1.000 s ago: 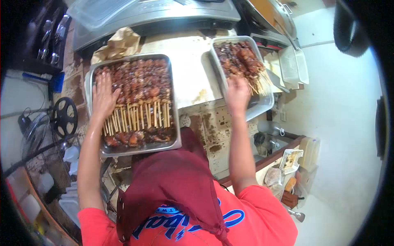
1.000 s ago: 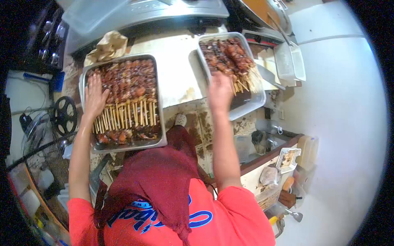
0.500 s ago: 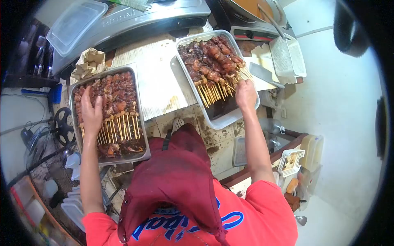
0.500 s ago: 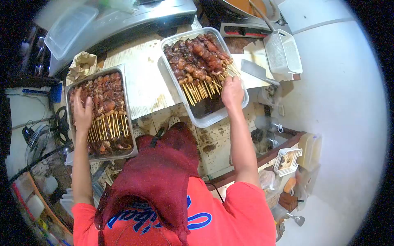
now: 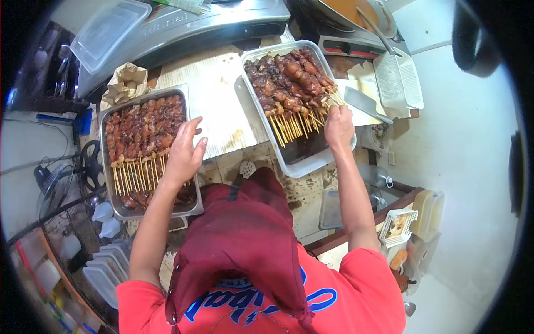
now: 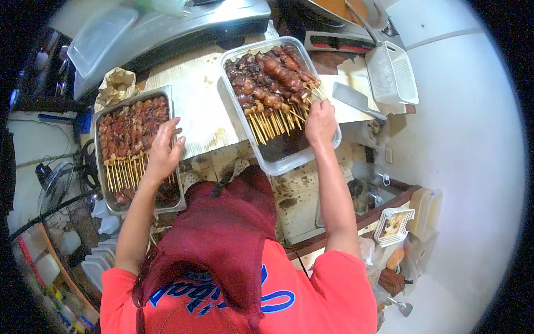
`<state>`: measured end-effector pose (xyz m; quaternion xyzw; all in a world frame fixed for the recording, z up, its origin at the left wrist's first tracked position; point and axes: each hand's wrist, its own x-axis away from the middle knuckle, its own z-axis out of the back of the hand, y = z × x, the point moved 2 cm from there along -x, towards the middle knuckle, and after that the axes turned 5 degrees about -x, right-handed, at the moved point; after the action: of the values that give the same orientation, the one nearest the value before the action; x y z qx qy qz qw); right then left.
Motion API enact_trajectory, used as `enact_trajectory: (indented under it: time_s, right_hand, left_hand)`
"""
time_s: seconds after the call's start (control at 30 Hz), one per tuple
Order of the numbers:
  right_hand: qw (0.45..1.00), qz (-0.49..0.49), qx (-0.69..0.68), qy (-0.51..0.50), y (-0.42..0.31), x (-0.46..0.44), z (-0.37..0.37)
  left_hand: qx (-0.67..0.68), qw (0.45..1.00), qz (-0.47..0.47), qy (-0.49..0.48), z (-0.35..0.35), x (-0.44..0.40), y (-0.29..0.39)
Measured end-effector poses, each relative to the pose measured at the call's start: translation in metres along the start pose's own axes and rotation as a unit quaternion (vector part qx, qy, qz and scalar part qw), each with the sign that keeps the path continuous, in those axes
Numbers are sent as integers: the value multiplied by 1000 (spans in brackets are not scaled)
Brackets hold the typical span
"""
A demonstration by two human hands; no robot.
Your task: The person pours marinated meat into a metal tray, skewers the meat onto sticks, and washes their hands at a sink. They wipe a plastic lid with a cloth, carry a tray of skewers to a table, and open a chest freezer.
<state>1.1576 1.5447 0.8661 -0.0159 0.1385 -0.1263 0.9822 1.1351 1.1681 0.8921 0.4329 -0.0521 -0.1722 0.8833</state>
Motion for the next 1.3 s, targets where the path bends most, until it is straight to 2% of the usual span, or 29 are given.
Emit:
enact_trajectory:
  time_s: [0.23, 0.4, 0.47, 0.57, 0.6, 0.63, 0.67, 0.7, 0.73, 0.77, 0.8, 0.83, 0.87, 0.9, 1.0, 1.1, 1.2, 1.23, 1.3]
  right_hand:
    - [997, 55, 54, -26, 4, 1, -14]
    - [996, 50, -71, 27, -6, -2, 22]
    - [998, 55, -39, 9, -29, 12, 50]
    - [977, 61, -203, 14, -96, 41, 69]
    - [960, -18, -274, -48, -124, 53, 70]
    - [877, -67, -470, -69, -151, 70, 55]
    - [836, -97, -516, -160, -187, 81, 57]
    - [811, -110, -546, -179, -224, 92, 53]
    - [751, -143, -608, -216, -260, 100, 55]
    - [730, -177, -611, -250, -290, 108, 43]
    - [667, -209, -653, -292, -317, 115, 32]
    - [669, -200, -664, -268, -344, 122, 22]
    - [649, -213, -671, -288, -365, 125, 14]
    - [631, -228, -675, -306, -382, 129, 6]
    - [575, -241, -709, -328, -431, 144, -11]
    - [569, -231, -717, -330, -463, 152, -20]
    - [701, -165, -627, -296, -475, 151, -39]
    - [768, -137, -563, -271, -476, 148, -42]
    - [822, -101, -500, -254, -475, 144, -45]
  left_hand:
    - [-49, 999, -8, -19, 13, 23, -22]
    - [-27, 999, 19, -27, 38, 39, -26]
    - [21, 999, 31, -40, 35, 44, -36]
    - [139, 983, 98, -71, 34, 57, -52]
    - [181, 976, 88, -78, 34, 58, -48]
    - [227, 967, 74, -87, 34, 59, -45]
    - [297, 943, 112, -98, 33, 61, -44]
    - [367, 912, 148, -110, 35, 66, -45]
    - [373, 908, 155, -115, 41, 73, -50]
    - [379, 903, 163, -118, 47, 81, -58]
    - [382, 900, 171, -120, 55, 89, -67]
    - [386, 897, 178, -123, 64, 98, -75]
    - [395, 894, 201, -68, 73, 108, -81]
    - [372, 898, 229, -53, 83, 116, -94]
    - [394, 866, 304, -57, 110, 136, -132]
    - [359, 883, 301, -43, 132, 146, -155]
    - [245, 905, 347, -36, 151, 147, -168]
    - [223, 913, 339, -34, 153, 148, -172]
    - [178, 930, 321, -31, 148, 148, -184]
